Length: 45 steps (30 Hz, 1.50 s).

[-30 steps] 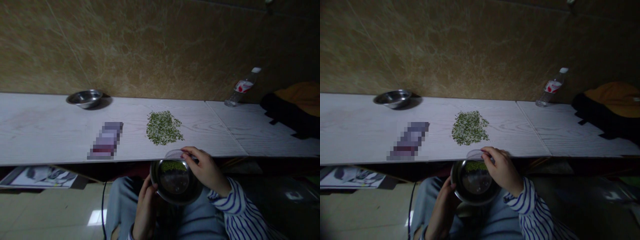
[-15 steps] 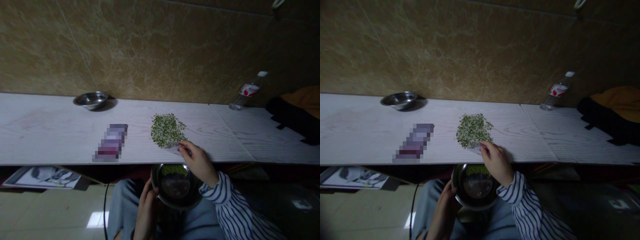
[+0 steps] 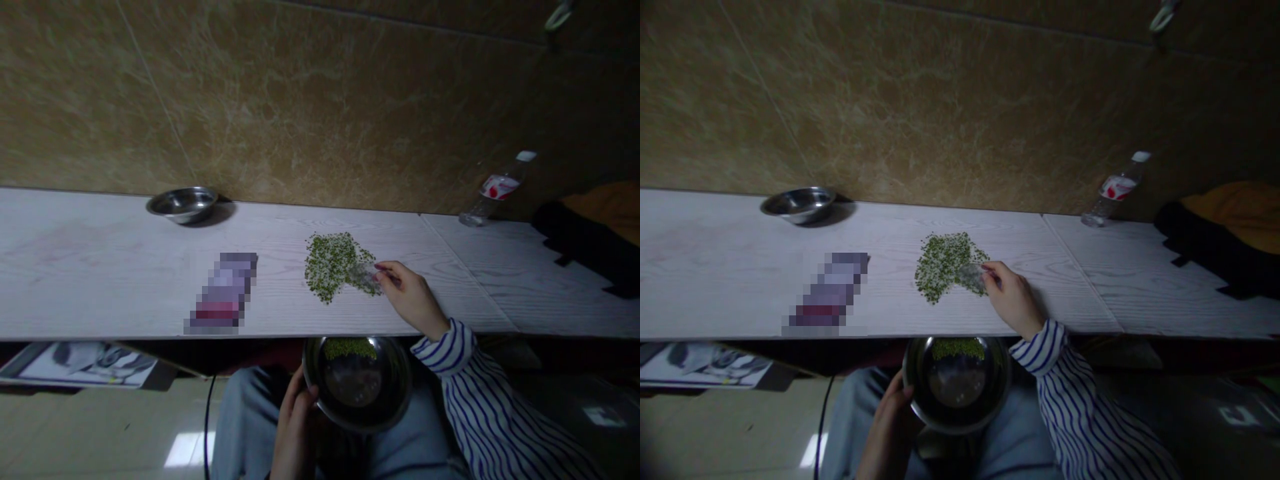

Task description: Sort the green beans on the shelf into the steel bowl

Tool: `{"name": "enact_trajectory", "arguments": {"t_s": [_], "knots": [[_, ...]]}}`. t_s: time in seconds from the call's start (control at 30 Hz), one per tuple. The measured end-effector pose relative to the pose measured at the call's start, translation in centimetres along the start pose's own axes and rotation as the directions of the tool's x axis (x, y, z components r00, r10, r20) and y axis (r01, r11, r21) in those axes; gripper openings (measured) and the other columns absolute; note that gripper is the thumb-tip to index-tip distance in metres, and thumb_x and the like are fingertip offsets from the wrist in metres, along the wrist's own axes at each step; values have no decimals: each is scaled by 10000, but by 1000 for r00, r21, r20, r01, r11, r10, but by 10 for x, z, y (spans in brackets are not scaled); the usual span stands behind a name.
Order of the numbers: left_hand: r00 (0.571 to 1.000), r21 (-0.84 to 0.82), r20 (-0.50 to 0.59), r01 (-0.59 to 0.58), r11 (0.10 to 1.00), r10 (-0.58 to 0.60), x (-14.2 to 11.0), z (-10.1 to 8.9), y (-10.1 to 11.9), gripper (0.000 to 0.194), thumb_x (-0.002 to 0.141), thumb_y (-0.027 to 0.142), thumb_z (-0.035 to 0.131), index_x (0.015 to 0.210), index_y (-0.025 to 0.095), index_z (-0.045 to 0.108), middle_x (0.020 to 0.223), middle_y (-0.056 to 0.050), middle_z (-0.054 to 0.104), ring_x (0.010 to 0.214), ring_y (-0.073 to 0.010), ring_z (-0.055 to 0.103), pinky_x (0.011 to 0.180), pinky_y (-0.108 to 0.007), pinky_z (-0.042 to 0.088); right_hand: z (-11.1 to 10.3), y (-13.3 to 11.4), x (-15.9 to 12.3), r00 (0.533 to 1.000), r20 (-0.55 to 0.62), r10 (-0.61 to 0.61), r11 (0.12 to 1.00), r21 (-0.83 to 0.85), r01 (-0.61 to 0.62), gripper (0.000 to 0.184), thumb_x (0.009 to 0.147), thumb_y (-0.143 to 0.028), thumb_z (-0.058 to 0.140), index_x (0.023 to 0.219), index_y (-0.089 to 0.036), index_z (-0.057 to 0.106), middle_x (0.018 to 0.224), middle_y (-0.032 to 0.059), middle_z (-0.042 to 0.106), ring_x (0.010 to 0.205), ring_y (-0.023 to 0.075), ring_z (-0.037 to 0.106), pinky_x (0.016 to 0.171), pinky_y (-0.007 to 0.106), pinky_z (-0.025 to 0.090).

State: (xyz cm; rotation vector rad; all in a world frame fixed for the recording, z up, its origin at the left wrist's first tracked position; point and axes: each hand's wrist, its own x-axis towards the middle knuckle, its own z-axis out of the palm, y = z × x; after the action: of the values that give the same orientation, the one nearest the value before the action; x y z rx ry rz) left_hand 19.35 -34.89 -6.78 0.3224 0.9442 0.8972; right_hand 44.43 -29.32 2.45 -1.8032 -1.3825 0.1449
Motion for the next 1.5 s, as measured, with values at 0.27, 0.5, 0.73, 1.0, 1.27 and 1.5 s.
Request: {"name": "enact_trajectory", "arguments": {"t_s": [0.27, 0.5, 0.73, 1.0, 1.27, 1.5], "knots": [[999, -18, -5, 41, 999, -41, 10, -8, -3, 659, 641, 373, 777, 1268, 210, 657, 1166, -142, 749, 1168, -386, 643, 943, -465, 509, 1, 33, 71, 993, -6, 119, 978, 173, -116, 172, 809, -206, 591, 963, -170, 659, 835, 71, 754, 781, 208, 728, 742, 353, 567], [999, -2, -8, 33, 999, -33, 20, -14, -12, 633, 642, 392, 784, 1247, 240, 677, 1186, -129, 749, 1179, -377, 640, 956, -453, 500, 27, 39, 111, 989, 57, 135, 966, 213, -144, 157, 772, -127, 620, 913, -150, 685, 729, 35, 722, 675, 169, 687, 727, 333, 564], [1000, 39, -22, 3, 999, -2, 22, -17, -13, 683, 610, 408, 801, 1256, 224, 679, 1247, -150, 720, 1227, -403, 603, 998, -486, 473, 30, 27, 101, 976, 191, 103, 945, 287, -156, 144, 798, -133, 631, 928, -156, 689, 726, 24, 724, 667, 143, 686, 662, 277, 570], [1000, 8, 5, 22, 1000, -22, 12, -9, -6, 648, 680, 356, 739, 1307, 225, 642, 1251, -133, 723, 1191, -367, 634, 957, -444, 504, 23, 15, 81, 955, 292, 55, 938, 312, -149, 143, 797, -116, 624, 906, -160, 705, 709, 17, 723, 655, 144, 678, 674, 300, 582], [1000, 24, 26, -13, 1000, 12, 2, -2, -2, 631, 680, 389, 752, 1283, 225, 663, 1217, -125, 739, 1186, -348, 635, 967, -419, 497, 19, 3, 60, 943, 331, 16, 941, 313, -126, 146, 797, -138, 606, 905, -180, 694, 812, 31, 745, 778, 168, 709, 736, 313, 575], [996, -12, 85, 11, 1000, -10, -4, 3, 6, 658, 740, 342, 749, 1366, 212, 594, 1213, -138, 737, 1155, -355, 659, 965, -448, 506, 14, -2, 47, 939, 344, 6, 946, 303, -117, 184, 784, -119, 599, 921, -175, 709, 845, 35, 746, 799, 172, 708, 779, 325, 566]]}}
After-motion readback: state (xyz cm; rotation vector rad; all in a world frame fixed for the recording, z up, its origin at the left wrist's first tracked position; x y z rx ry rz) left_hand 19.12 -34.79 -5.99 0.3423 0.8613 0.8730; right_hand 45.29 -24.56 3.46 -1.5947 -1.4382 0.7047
